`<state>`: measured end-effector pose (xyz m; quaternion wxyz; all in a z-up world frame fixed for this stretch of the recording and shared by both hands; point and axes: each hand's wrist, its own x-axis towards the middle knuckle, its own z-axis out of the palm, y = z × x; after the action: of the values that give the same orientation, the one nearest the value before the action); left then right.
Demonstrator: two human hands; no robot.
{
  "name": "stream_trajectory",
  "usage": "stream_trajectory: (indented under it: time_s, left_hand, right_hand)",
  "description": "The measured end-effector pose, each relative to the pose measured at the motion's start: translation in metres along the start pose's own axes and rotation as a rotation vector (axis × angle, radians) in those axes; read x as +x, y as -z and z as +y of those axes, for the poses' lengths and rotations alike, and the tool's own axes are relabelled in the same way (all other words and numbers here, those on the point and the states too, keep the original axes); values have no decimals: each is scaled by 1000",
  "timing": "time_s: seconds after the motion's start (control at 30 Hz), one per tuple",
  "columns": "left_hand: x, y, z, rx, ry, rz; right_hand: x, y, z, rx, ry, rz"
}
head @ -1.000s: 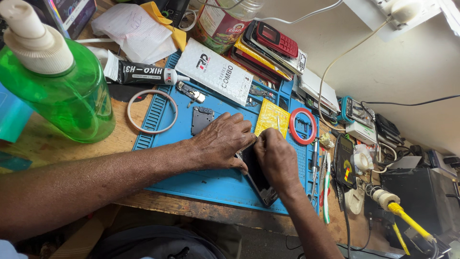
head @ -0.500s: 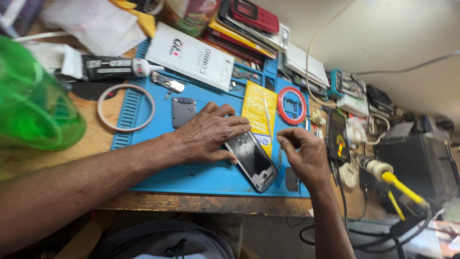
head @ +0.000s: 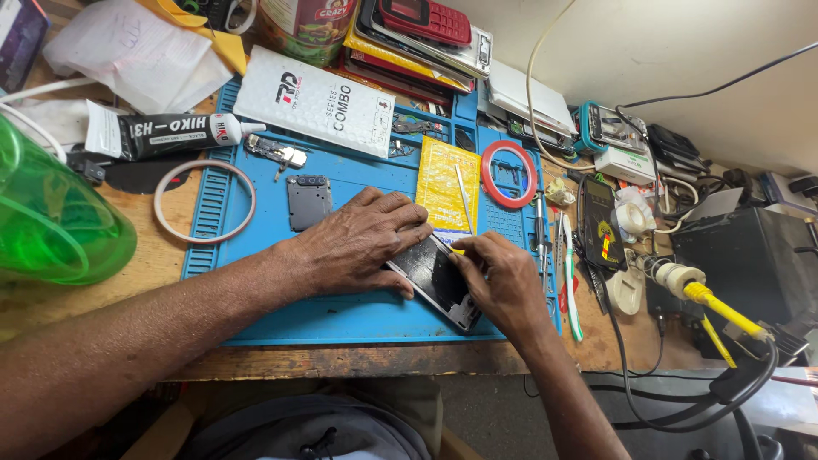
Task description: The person uses a metal spudger to scrape adhesive residue from the back of a smartphone screen assembly. The person repeatedly scrapes different areas of the screen's back surface while holding it on a blue work mat.
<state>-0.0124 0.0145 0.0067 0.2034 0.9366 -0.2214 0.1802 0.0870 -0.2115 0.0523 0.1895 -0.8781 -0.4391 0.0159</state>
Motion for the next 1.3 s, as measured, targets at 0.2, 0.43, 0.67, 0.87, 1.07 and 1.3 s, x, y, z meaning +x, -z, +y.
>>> stream_trajectory:
  time_s: [0.2,0.43,0.67,0.87,1.07,1.3]
  left_hand:
    - [0,-2,-1,34,-30,19]
    - [1,-5,-2,75,-79,82]
    - [0,-8,-5,114,-76,73]
    - [0,-11,-6,130,-88,110]
    - [0,-11,-5,117,-86,102]
    - [0,-9,-3,106,-74,89]
  right_hand:
    - [8,-6,-9,-266,106,-7]
    - [11,-10,0,-521,261,-97]
    - [12,-11,9,-180,133,-75]
    - [10,-10,21,-3,62,-81]
    - [15,-1,25,137,-160,27]
    - [8,3,10,-105,100,-69]
